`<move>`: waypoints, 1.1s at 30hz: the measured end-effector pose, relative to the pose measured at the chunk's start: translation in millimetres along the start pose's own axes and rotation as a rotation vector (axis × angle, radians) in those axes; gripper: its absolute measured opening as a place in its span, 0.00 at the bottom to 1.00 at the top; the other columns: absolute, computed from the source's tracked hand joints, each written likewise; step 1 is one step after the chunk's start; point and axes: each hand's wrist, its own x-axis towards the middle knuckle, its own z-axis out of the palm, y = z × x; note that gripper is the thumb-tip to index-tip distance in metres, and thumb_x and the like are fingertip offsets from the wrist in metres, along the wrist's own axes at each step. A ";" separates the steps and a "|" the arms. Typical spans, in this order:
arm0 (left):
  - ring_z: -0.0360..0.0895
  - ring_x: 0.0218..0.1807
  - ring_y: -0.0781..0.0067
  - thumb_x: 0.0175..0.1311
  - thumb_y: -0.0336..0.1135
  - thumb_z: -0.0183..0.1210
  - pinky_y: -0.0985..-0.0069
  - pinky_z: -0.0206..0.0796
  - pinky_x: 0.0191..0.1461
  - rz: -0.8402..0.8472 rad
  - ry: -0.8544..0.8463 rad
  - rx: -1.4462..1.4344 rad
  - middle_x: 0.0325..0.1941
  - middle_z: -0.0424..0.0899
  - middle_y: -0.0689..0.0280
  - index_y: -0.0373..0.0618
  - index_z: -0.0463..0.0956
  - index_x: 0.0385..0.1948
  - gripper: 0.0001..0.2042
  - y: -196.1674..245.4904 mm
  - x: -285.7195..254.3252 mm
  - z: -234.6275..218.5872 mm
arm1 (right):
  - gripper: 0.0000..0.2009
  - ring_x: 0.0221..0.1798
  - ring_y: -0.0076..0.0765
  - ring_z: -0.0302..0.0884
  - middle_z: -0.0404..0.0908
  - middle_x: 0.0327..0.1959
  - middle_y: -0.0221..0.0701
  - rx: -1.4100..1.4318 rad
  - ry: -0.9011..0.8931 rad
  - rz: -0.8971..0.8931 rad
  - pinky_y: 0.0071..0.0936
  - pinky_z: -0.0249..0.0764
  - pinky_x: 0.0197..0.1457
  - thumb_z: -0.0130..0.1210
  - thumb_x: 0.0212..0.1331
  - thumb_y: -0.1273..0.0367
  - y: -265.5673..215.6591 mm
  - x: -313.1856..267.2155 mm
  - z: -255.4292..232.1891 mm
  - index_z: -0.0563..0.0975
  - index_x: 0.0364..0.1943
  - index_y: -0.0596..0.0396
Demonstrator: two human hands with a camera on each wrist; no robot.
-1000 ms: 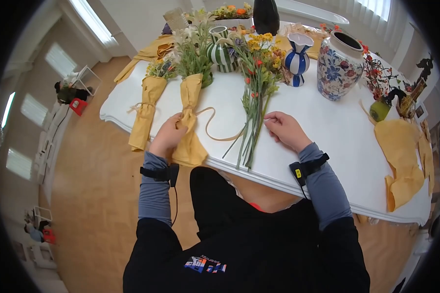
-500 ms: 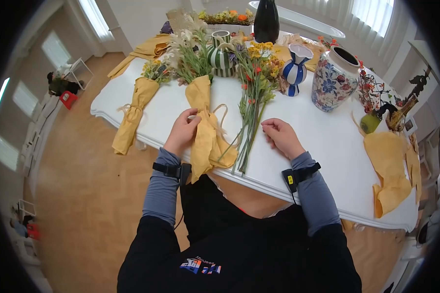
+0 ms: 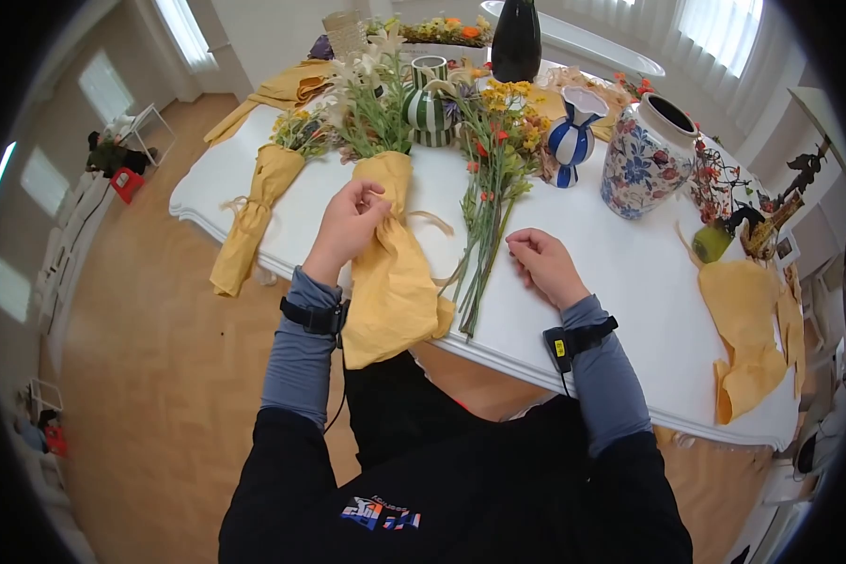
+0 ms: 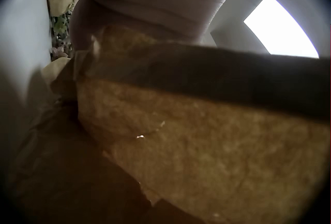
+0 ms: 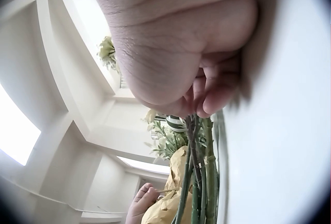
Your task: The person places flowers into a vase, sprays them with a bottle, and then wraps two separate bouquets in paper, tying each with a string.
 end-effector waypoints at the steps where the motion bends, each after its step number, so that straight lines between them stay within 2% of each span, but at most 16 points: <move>1: 0.68 0.31 0.89 0.68 0.28 0.65 0.85 0.62 0.35 -0.001 -0.007 0.007 0.30 0.72 0.78 0.38 0.76 0.49 0.12 8.2 4.1 -1.2 | 0.10 0.29 0.15 0.72 0.78 0.34 0.22 0.007 -0.011 -0.002 0.17 0.71 0.25 0.56 0.72 0.68 -0.6 -0.5 -0.2 0.80 0.49 0.58; 4: 0.73 0.33 0.88 0.69 0.26 0.64 0.86 0.66 0.34 0.042 -0.048 0.094 0.33 0.76 0.76 0.40 0.77 0.45 0.07 53.6 8.2 3.3 | 0.10 0.29 0.15 0.72 0.77 0.33 0.22 0.016 -0.022 -0.004 0.17 0.71 0.24 0.56 0.72 0.68 -1.4 -1.8 -1.4 0.80 0.49 0.58; 7: 0.70 0.30 0.89 0.69 0.28 0.64 0.84 0.63 0.34 0.152 -0.035 0.039 0.31 0.77 0.77 0.40 0.78 0.44 0.06 89.1 6.1 18.5 | 0.10 0.28 0.15 0.72 0.77 0.32 0.22 0.011 -0.031 0.002 0.17 0.70 0.24 0.57 0.71 0.68 -6.0 -4.7 -1.6 0.80 0.50 0.57; 12: 0.76 0.38 0.85 0.70 0.25 0.62 0.83 0.70 0.45 0.255 -0.195 0.042 0.37 0.80 0.74 0.42 0.77 0.45 0.06 116.5 -8.8 43.8 | 0.10 0.28 0.15 0.72 0.77 0.31 0.21 0.048 -0.058 -0.002 0.17 0.70 0.24 0.58 0.70 0.68 -6.6 -4.3 -3.4 0.80 0.51 0.56; 15: 0.79 0.41 0.81 0.70 0.25 0.62 0.79 0.71 0.49 0.355 -0.266 0.034 0.38 0.81 0.72 0.41 0.78 0.45 0.06 131.1 -22.7 75.0 | 0.15 0.32 0.15 0.74 0.80 0.38 0.24 0.086 -0.119 -0.020 0.16 0.71 0.28 0.59 0.70 0.68 -12.2 -9.5 -2.0 0.78 0.57 0.55; 16: 0.80 0.42 0.78 0.70 0.25 0.63 0.77 0.72 0.50 0.397 -0.373 0.093 0.39 0.81 0.69 0.40 0.79 0.46 0.07 135.9 -28.0 86.3 | 0.18 0.35 0.16 0.75 0.80 0.43 0.25 0.157 -0.139 -0.138 0.17 0.72 0.31 0.60 0.69 0.68 -18.0 -15.2 3.1 0.77 0.61 0.54; 17: 0.81 0.43 0.75 0.69 0.26 0.63 0.75 0.72 0.52 0.437 -0.480 0.152 0.40 0.82 0.66 0.40 0.79 0.46 0.07 138.5 -32.4 96.1 | 0.21 0.37 0.16 0.76 0.80 0.47 0.27 0.228 -0.160 -0.256 0.17 0.73 0.34 0.60 0.69 0.69 -23.0 -20.4 8.6 0.75 0.65 0.53; 18: 0.81 0.43 0.75 0.69 0.26 0.63 0.75 0.72 0.52 0.437 -0.471 0.154 0.40 0.82 0.66 0.40 0.79 0.46 0.07 136.3 -35.5 105.1 | 0.21 0.37 0.16 0.76 0.80 0.47 0.27 0.225 -0.169 -0.258 0.17 0.73 0.34 0.60 0.69 0.69 -24.9 -24.4 13.6 0.75 0.65 0.53; 20: 0.82 0.43 0.71 0.67 0.26 0.64 0.72 0.73 0.53 0.345 -0.633 0.210 0.41 0.81 0.63 0.40 0.80 0.47 0.10 125.8 -38.7 119.8 | 0.26 0.41 0.18 0.77 0.78 0.54 0.30 0.379 -0.237 -0.320 0.20 0.76 0.40 0.62 0.69 0.66 -27.0 -29.0 19.8 0.71 0.70 0.51; 23: 0.82 0.43 0.68 0.66 0.27 0.65 0.72 0.73 0.53 0.285 -0.640 0.191 0.43 0.82 0.62 0.40 0.81 0.47 0.10 114.0 -46.3 130.4 | 0.19 0.40 0.19 0.77 0.80 0.48 0.28 0.245 -0.392 -0.277 0.21 0.77 0.42 0.58 0.74 0.62 -4.4 -14.9 10.1 0.76 0.63 0.54; 25: 0.81 0.47 0.66 0.66 0.29 0.65 0.70 0.72 0.55 0.287 -0.624 0.214 0.47 0.81 0.61 0.41 0.79 0.51 0.14 102.9 -45.3 125.7 | 0.16 0.38 0.19 0.76 0.80 0.43 0.26 0.175 -0.350 -0.225 0.21 0.76 0.41 0.55 0.76 0.59 5.3 -9.5 4.9 0.78 0.58 0.54; 27: 0.79 0.54 0.66 0.66 0.32 0.65 0.68 0.72 0.58 0.449 -0.220 0.368 0.51 0.80 0.60 0.41 0.77 0.56 0.17 95.6 -44.6 114.1 | 0.16 0.37 0.18 0.75 0.80 0.38 0.23 0.114 -0.304 -0.172 0.21 0.75 0.40 0.52 0.78 0.57 4.3 -8.2 3.5 0.80 0.53 0.55; 29: 0.77 0.59 0.62 0.66 0.34 0.66 0.66 0.71 0.61 0.367 -0.058 0.416 0.56 0.79 0.56 0.42 0.74 0.61 0.23 79.4 -39.9 87.1 | 0.16 0.34 0.17 0.70 0.75 0.30 0.19 0.189 -0.148 -0.061 0.17 0.70 0.40 0.46 0.81 0.57 -0.9 -7.9 5.2 0.80 0.45 0.53; 30: 0.76 0.58 0.57 0.65 0.37 0.67 0.63 0.70 0.62 0.283 0.133 0.510 0.57 0.77 0.53 0.40 0.72 0.61 0.24 53.6 -39.2 63.9 | 0.19 0.29 0.18 0.68 0.73 0.28 0.19 0.191 -0.118 -0.092 0.21 0.71 0.35 0.47 0.80 0.55 4.1 -3.1 3.5 0.82 0.45 0.55; 31: 0.76 0.57 0.52 0.65 0.39 0.67 0.60 0.69 0.63 0.213 0.277 0.606 0.57 0.76 0.50 0.38 0.71 0.61 0.26 27.5 -34.5 47.1 | 0.19 0.29 0.18 0.68 0.73 0.28 0.19 0.238 -0.055 -0.086 0.21 0.71 0.35 0.47 0.80 0.55 10.1 -5.2 -1.0 0.82 0.45 0.55; 33: 0.74 0.61 0.49 0.66 0.43 0.67 0.60 0.68 0.65 -0.016 0.326 0.682 0.62 0.74 0.45 0.36 0.66 0.65 0.31 6.1 -37.8 22.7 | 0.20 0.30 0.21 0.70 0.76 0.27 0.23 0.068 0.068 -0.137 0.25 0.70 0.35 0.49 0.78 0.54 8.2 1.1 0.5 0.84 0.41 0.56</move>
